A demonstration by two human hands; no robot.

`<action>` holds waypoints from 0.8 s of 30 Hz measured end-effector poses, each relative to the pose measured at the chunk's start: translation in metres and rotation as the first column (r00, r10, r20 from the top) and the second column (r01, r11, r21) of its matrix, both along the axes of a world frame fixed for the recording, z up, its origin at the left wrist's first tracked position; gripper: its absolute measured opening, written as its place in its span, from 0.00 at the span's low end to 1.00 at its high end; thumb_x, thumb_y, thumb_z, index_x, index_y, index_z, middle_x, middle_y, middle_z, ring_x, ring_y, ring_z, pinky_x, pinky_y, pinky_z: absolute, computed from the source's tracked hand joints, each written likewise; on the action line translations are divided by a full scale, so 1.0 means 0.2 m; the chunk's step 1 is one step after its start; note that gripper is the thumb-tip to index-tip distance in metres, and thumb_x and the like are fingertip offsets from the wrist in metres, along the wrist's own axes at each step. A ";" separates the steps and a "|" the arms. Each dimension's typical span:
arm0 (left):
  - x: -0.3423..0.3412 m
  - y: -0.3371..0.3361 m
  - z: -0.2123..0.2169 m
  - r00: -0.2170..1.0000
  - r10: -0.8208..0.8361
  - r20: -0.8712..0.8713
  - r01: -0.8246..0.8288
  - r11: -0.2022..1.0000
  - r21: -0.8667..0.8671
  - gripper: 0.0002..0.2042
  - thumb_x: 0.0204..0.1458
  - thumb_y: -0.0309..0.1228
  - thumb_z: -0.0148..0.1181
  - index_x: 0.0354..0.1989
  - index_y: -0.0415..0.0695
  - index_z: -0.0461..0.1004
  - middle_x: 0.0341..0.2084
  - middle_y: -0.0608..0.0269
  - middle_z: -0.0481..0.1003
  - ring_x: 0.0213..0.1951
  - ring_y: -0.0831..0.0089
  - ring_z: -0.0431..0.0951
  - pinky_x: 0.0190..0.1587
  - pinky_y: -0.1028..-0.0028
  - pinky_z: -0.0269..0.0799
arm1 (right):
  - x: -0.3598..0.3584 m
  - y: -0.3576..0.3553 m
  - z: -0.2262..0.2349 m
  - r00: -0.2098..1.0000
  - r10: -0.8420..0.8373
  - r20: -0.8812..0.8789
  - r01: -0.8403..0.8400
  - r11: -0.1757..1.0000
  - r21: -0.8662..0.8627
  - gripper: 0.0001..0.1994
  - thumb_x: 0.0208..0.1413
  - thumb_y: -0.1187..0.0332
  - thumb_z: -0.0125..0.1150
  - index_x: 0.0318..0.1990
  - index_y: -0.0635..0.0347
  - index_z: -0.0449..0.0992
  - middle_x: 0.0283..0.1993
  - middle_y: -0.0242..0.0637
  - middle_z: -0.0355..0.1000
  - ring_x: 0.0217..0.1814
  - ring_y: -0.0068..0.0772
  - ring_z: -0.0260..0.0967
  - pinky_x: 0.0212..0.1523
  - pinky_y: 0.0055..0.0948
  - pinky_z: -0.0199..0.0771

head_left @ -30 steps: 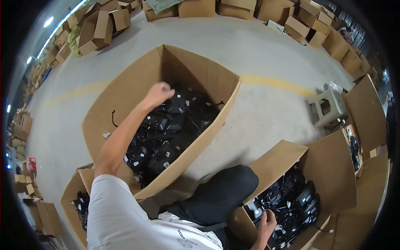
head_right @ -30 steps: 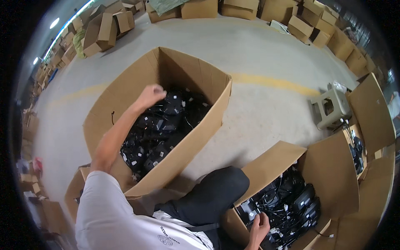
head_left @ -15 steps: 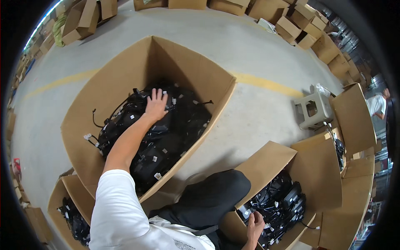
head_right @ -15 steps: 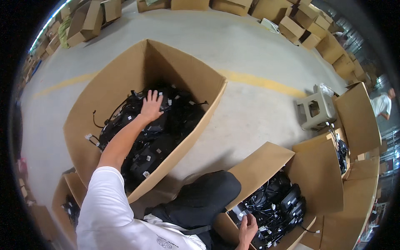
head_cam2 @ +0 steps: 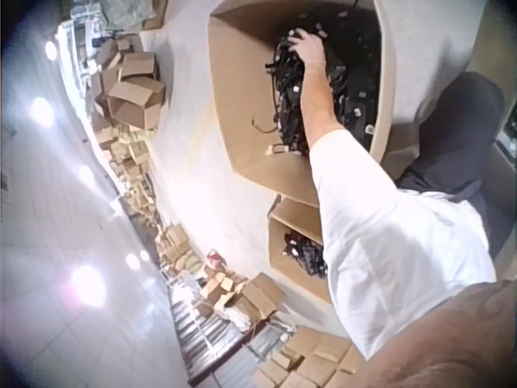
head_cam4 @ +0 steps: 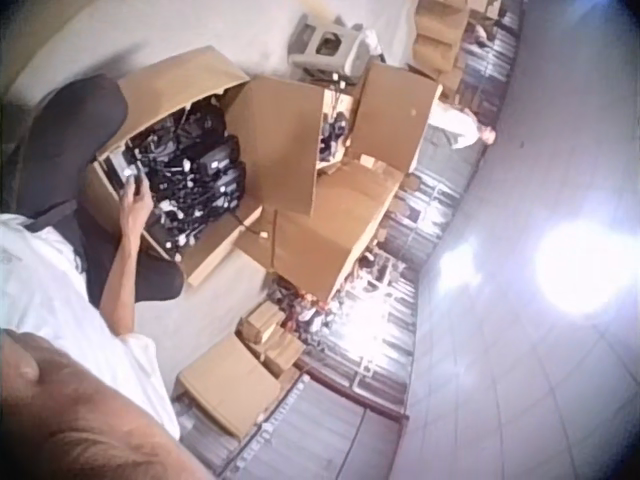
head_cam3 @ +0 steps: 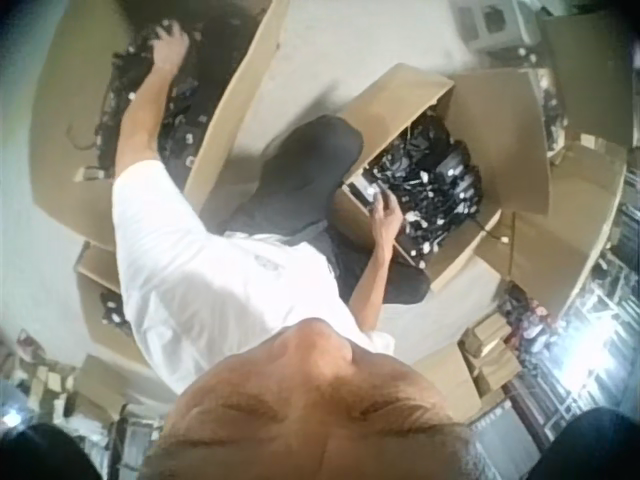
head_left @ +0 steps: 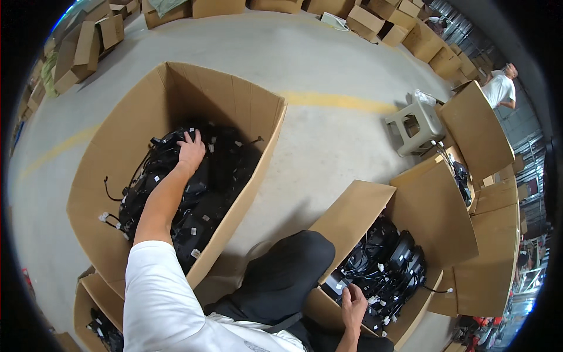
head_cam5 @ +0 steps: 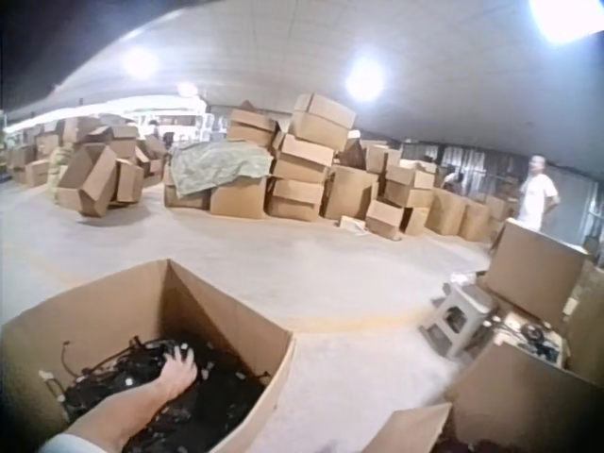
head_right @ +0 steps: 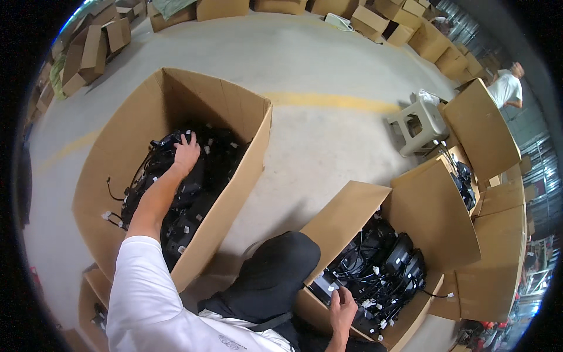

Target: The person sits on the floor between two large cardboard boxes and repeatedly picks up black electronic devices from the left box. They briefly inspect each device and place it into the right box. The process is repetitive and involves handling the devices one at a time.

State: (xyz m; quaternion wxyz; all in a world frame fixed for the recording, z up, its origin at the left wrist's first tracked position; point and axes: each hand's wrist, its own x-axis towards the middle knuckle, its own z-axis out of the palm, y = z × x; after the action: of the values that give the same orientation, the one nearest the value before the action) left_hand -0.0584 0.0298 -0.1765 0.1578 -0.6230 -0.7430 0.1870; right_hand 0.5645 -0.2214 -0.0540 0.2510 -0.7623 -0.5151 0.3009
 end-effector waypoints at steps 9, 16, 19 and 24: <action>-0.25 -0.36 0.76 0.638 -0.172 0.751 -0.140 0.933 0.333 0.20 0.44 0.33 0.72 0.45 0.36 0.80 0.57 0.44 0.74 0.58 0.53 0.76 0.58 0.61 0.73 | -0.02 0.03 -0.01 0.998 0.041 -0.037 -0.040 0.999 0.030 0.14 0.61 0.69 0.64 0.50 0.71 0.79 0.40 0.46 0.81 0.41 0.33 0.78 0.46 0.31 0.76; -0.04 -0.71 1.46 -0.263 -0.318 0.911 -0.418 0.888 0.190 0.19 0.54 0.29 0.69 0.51 0.30 0.76 0.40 0.60 0.81 0.40 0.77 0.80 0.48 0.76 0.76 | -0.24 0.29 0.31 0.935 0.234 -0.267 -0.190 0.965 0.182 0.12 0.62 0.71 0.63 0.48 0.72 0.79 0.39 0.38 0.79 0.41 0.24 0.75 0.45 0.24 0.75; 0.16 -0.77 1.60 -0.339 -0.302 0.891 -0.346 0.921 0.181 0.17 0.53 0.28 0.69 0.49 0.31 0.77 0.39 0.61 0.81 0.41 0.76 0.80 0.49 0.75 0.77 | -0.54 0.46 0.63 0.888 0.381 -0.257 -0.282 0.894 0.349 0.12 0.62 0.71 0.63 0.48 0.72 0.79 0.38 0.41 0.80 0.42 0.24 0.76 0.45 0.25 0.76; 0.36 -0.92 1.67 -0.352 -0.238 0.905 -0.213 0.962 0.170 0.21 0.50 0.26 0.72 0.52 0.30 0.76 0.42 0.59 0.82 0.40 0.75 0.81 0.48 0.73 0.78 | -1.20 0.66 0.89 0.546 0.672 -0.500 -0.509 0.740 0.439 0.27 0.58 0.64 0.70 0.59 0.73 0.70 0.54 0.52 0.77 0.56 0.39 0.77 0.57 0.36 0.75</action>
State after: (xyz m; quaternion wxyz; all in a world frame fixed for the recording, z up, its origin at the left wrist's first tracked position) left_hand 0.0131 -0.1535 0.1580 -0.4362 -0.4846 -0.5587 -0.5125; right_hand 0.3254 -0.0895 0.1231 0.3819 -0.3579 -0.6597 0.5393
